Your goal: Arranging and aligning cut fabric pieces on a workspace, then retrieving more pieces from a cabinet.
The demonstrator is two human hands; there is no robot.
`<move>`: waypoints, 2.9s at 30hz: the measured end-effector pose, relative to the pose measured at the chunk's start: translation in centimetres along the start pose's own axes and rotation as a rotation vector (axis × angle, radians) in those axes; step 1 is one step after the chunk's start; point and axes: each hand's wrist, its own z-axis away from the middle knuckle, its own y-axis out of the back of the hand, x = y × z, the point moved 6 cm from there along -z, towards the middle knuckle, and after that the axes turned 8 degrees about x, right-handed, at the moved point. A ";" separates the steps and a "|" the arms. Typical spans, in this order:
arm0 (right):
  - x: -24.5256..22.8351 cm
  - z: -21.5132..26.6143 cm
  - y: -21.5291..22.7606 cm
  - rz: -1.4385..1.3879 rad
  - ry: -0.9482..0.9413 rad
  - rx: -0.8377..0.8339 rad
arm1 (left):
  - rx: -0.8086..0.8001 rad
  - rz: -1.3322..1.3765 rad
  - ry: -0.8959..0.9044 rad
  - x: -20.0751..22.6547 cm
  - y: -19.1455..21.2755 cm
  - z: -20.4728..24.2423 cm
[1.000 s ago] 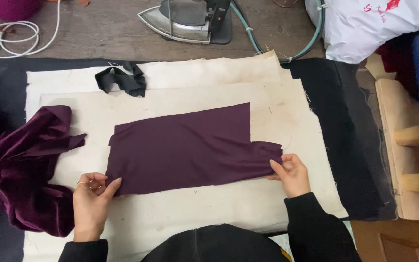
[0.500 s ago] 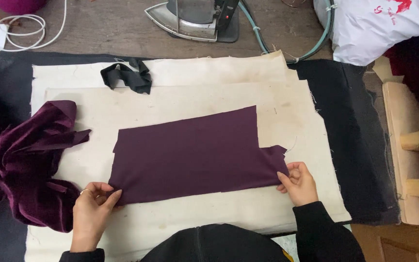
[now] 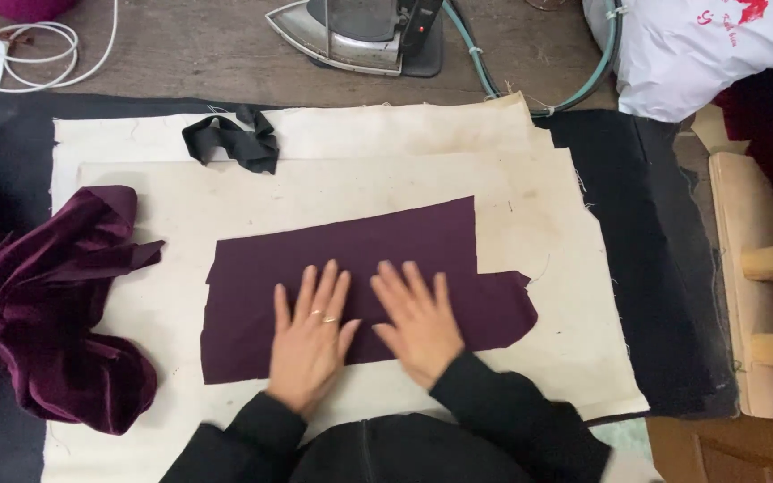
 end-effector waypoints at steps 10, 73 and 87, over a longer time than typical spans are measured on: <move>8.1 -5.3 -4.4 -0.066 -0.056 -0.174 | -0.290 -0.013 0.121 -7.7 -3.3 -3.7; 22.9 7.1 3.2 -0.312 -0.823 0.002 | -0.070 -0.020 0.268 -9.8 -0.6 3.6; 11.6 1.9 -3.0 0.096 -0.044 -0.227 | -0.080 -0.058 0.264 -10.0 -0.8 3.7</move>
